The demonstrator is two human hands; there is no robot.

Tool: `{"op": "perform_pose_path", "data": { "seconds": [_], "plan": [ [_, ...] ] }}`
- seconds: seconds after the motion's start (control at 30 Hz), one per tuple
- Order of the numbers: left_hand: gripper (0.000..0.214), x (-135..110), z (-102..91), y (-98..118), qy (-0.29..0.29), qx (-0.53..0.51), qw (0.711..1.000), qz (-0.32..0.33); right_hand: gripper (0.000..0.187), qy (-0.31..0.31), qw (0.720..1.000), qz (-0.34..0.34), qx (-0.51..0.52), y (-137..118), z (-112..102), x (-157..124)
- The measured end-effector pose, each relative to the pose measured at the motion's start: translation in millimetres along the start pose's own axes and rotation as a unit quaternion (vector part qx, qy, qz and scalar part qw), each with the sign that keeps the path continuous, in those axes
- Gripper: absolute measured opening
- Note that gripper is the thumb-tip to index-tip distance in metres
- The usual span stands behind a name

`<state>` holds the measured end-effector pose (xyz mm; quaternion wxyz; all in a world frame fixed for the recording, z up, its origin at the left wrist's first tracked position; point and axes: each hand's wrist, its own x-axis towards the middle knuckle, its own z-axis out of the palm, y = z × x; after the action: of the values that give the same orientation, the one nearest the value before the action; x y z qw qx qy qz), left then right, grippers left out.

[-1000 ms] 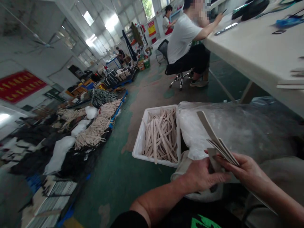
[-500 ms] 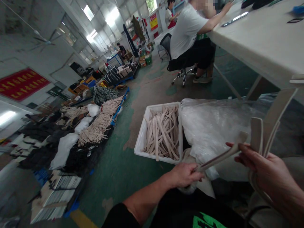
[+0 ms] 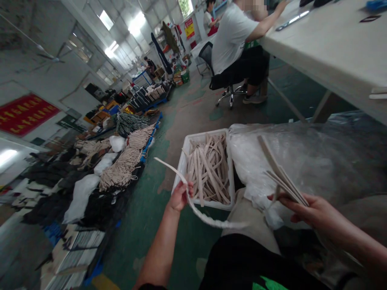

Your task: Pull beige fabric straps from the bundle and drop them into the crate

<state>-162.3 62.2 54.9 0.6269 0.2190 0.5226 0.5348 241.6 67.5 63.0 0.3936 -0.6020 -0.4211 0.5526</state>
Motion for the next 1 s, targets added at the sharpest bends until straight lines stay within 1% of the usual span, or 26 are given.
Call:
{"op": "perform_pose_path", "data": {
  "seconds": [0.03,0.1,0.17,0.2,0.27,0.33,0.37,0.4,0.43,0.5,0.57,0.6,0.63,0.67,0.7,0.73,0.77,0.8,0.87,0.93,1.0],
  "plan": [
    [0.045,11.9,2.1,20.8,0.027,0.006,0.999,0.02,0.033,-0.023,1.0,0.017,-0.009,1.1,2.0,-0.1],
    [0.046,41.3,9.8,61.4,0.045,0.038,0.997,0.053,0.033,-0.051,0.997,0.049,-0.016,1.9,2.9,1.2],
    [0.04,77.7,22.1,94.9,0.058,0.089,0.99,0.094,0.035,-0.046,0.997,0.067,-0.015,2.5,0.5,4.5],
    [0.036,97.4,29.9,107.3,0.067,0.13,0.983,0.113,0.035,-0.035,0.997,0.071,-0.012,3.0,-1.5,6.4],
    [0.033,135.6,49.0,121.4,0.095,0.248,0.953,0.145,0.037,-0.001,0.998,0.062,-0.002,4.5,-5.4,9.5],
    [0.031,165.6,71.3,119.7,0.117,0.337,0.92,0.16,0.037,0.034,0.998,0.052,-0.003,5.3,-8.3,10.7],
    [0.029,175.2,83.0,112.5,0.119,0.364,0.91,0.161,0.038,0.046,0.998,0.051,-0.008,5.0,-9.1,10.6],
    [0.025,180.6,94.5,100.8,0.11,0.38,0.904,0.16,0.037,0.055,0.997,0.052,-0.011,4.5,-9.5,10.1],
    [0.019,181.2,105.6,84.6,0.092,0.392,0.902,0.156,0.037,0.062,0.997,0.053,-0.013,3.9,-9.3,9.6],
    [0.008,168.2,124.9,39.3,0.033,0.42,0.896,0.137,0.037,0.07,0.996,0.052,-0.005,3.4,-8.3,8.8],
    [0.011,138.5,138.7,-18.3,-0.053,0.447,0.887,0.103,0.038,0.066,0.996,0.052,0.008,4.9,-6.9,9.1],
    [0.013,119.4,143.4,-48.8,-0.113,0.461,0.877,0.078,0.039,0.057,0.997,0.051,0.013,6.3,-6.2,9.8],
    [0.014,98.9,146.6,-78.7,-0.214,0.49,0.843,0.055,0.041,0.049,0.998,0.047,0.015,7.8,-5.8,10.6],
    [0.018,78.5,148.8,-106.7,-0.279,0.515,0.809,0.05,0.043,0.042,0.998,0.043,0.017,9.2,-5.4,11.5],
    [0.021,59.5,150.2,-131.8,-0.305,0.534,0.786,0.066,0.044,0.037,0.998,0.039,0.016,10.3,-5.2,12.3],
    [0.026,43.0,151.3,-153.4,-0.306,0.553,0.769,0.093,0.045,0.034,0.999,0.036,0.015,10.9,-5.0,12.9],
    [0.03,30.0,152.4,-171.0,-0.296,0.562,0.762,0.126,0.045,0.029,0.999,0.035,0.012,11.2,-4.9,13.2],
    [0.033,20.9,153.7,-184.6,-0.285,0.569,0.756,0.151,0.045,0.025,0.999,0.035,0.01,11.1,-4.9,13.2],
    [0.033,14.1,156.8,-200.1,-0.256,0.581,0.752,0.175,0.043,0.018,0.999,0.03,0.01,10.8,-4.8,12.8],
    [0.031,18.1,159.1,-202.7,-0.238,0.594,0.751,0.163,0.041,0.017,1.0,0.021,0.011,11.3,-5.0,12.3],
    [0.033,25.1,157.9,-196.2,-0.235,0.601,0.749,0.149,0.04,0.019,1.0,0.014,0.009,12.9,-5.8,12.7]
  ]
}}
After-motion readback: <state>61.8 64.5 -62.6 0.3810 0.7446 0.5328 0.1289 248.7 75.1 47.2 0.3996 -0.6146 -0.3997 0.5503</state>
